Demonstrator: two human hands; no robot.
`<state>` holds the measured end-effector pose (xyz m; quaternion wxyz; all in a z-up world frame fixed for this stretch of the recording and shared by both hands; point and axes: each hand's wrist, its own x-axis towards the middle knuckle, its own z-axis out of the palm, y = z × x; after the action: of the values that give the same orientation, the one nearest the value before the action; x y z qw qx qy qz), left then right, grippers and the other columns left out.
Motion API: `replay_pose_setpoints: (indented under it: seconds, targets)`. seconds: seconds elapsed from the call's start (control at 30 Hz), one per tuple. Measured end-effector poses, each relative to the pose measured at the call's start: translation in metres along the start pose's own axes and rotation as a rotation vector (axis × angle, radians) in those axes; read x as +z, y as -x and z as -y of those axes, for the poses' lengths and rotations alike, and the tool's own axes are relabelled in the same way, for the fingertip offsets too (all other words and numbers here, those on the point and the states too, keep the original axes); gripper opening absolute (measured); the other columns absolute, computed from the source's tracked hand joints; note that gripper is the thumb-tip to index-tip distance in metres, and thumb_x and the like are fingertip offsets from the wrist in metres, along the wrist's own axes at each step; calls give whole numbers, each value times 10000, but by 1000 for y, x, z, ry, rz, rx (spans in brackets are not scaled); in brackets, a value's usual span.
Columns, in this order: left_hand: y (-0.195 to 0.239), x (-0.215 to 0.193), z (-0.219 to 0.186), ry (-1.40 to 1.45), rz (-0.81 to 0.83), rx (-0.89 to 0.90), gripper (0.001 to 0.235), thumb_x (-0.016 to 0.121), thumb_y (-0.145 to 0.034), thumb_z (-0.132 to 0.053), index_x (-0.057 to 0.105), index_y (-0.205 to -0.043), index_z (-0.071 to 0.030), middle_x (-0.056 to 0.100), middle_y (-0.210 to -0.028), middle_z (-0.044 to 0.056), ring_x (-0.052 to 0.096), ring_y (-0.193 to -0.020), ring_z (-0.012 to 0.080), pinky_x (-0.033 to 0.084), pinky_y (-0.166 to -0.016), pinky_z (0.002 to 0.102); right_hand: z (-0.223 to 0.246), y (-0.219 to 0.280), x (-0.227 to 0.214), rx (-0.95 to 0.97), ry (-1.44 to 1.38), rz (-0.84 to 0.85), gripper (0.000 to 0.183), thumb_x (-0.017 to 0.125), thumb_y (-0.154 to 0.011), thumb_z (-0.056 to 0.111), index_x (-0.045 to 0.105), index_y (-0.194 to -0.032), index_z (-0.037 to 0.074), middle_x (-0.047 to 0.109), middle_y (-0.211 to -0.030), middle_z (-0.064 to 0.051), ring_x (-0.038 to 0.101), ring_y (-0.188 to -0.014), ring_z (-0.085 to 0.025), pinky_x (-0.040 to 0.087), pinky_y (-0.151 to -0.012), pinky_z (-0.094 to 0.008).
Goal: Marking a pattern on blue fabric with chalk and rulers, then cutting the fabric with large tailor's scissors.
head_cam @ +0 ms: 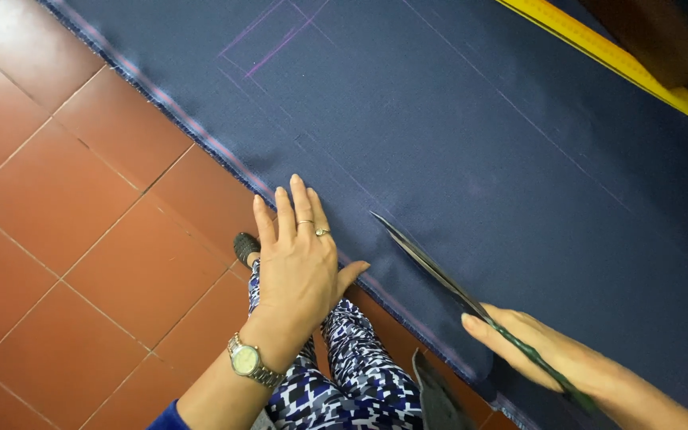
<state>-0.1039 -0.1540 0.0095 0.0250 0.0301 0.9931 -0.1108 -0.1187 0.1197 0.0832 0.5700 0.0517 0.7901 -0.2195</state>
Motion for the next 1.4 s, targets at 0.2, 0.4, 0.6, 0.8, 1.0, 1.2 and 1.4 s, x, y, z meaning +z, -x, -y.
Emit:
replay_pose_setpoints:
  seconds: [0.2, 0.4, 0.6, 0.8, 1.0, 1.2, 1.4]
  targets:
    - [-1, 1, 0, 30, 14, 2, 1181, 398, -699, -911, 404, -1391, 46, 332, -1490, 283, 372, -1337, 435, 218, -1112, 613, 6, -10, 1, -42, 25, -24, 405, 446, -1002, 485, 358, -765, 168, 370, -748, 35, 343, -665, -119, 355, -640, -297]
    - [-1, 2, 0, 33, 22, 0, 1200, 403, -687, -918, 394, -1396, 50, 324, -1494, 281, 363, -1344, 434, 215, -1116, 607, -2, -18, 5, -67, 72, -66, 410, 444, -995, 498, 361, -742, 186, 354, -722, 55, 331, -627, -92, 338, -577, -286]
    - [-1, 2, 1, 53, 11, -2, 1185, 418, -689, -907, 403, -1393, 47, 320, -1494, 286, 360, -1345, 437, 215, -1116, 604, -15, -27, 6, -73, 125, -118, 449, 452, -994, 505, 362, -698, 179, 352, -680, 53, 316, -597, -93, 315, -557, -279]
    - [-1, 1, 2, 46, -5, 1, 1185, 424, -682, -910, 422, -1384, 44, 329, -1487, 293, 378, -1332, 436, 231, -1114, 594, 0, -19, -2, -40, 139, -54, 421, 429, -993, 510, 363, -750, 173, 373, -733, 47, 341, -648, -107, 357, -607, -287]
    - [-1, 1, 2, 60, -16, 2, 1186, 443, -676, -905, 428, -1377, 52, 331, -1483, 297, 381, -1327, 441, 243, -1112, 590, 28, -18, -3, -50, 75, -48, 419, 432, -995, 502, 369, -756, 164, 376, -734, 34, 351, -661, -118, 353, -631, -290]
    - [0, 0, 2, 71, -19, 2, 1187, 454, -671, -900, 428, -1379, 52, 327, -1482, 303, 385, -1323, 443, 242, -1113, 590, 27, -24, 0, -65, 67, -50, 430, 411, -991, 521, 345, -747, 174, 350, -730, 40, 324, -644, -107, 330, -597, -287]
    - [-1, 3, 1, 88, -3, -5, 1187, 452, -672, -895, 409, -1387, 52, 317, -1486, 304, 370, -1328, 449, 230, -1115, 595, 27, -24, 2, -62, 2, -75, 438, 459, -987, 498, 345, -715, 173, 343, -698, 40, 307, -609, -105, 322, -563, -293]
